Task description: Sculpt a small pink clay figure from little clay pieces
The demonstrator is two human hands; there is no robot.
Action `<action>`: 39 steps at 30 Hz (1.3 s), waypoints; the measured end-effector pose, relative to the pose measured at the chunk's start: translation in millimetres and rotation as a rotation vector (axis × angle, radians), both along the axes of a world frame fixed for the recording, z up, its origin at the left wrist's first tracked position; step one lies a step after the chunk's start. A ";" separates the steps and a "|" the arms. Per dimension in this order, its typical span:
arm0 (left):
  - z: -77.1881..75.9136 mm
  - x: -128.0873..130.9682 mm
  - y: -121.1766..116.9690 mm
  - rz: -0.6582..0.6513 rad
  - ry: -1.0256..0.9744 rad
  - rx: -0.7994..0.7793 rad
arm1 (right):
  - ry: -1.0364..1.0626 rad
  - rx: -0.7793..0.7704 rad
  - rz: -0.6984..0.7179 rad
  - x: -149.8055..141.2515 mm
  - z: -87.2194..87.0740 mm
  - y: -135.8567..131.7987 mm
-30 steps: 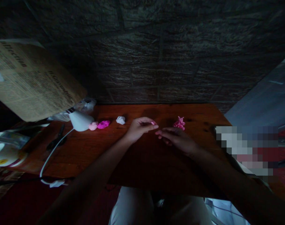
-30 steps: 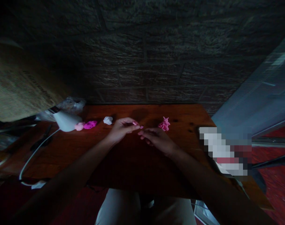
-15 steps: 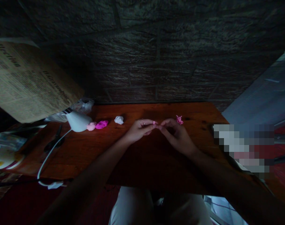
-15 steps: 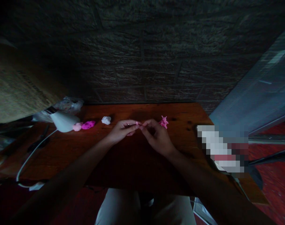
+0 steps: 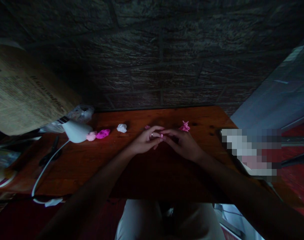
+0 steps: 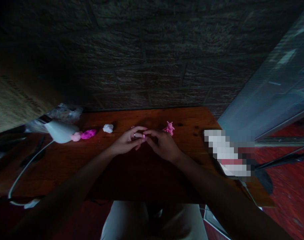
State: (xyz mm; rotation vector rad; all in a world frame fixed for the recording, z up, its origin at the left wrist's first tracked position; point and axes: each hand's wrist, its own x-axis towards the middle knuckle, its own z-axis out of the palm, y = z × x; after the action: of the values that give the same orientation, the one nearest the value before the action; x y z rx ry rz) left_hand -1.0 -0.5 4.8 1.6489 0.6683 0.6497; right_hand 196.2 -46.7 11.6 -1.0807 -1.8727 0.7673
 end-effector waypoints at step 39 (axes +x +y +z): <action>10.8 -3.0 1.1 0.116 0.020 0.128 | 0.021 -0.076 -0.046 1.6 1.1 1.6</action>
State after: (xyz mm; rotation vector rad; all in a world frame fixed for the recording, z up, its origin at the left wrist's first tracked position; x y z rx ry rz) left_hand -3.9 0.6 15.6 1.7463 0.7540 0.7738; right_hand 197.8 -45.1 12.7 -1.1546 -1.8074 0.8260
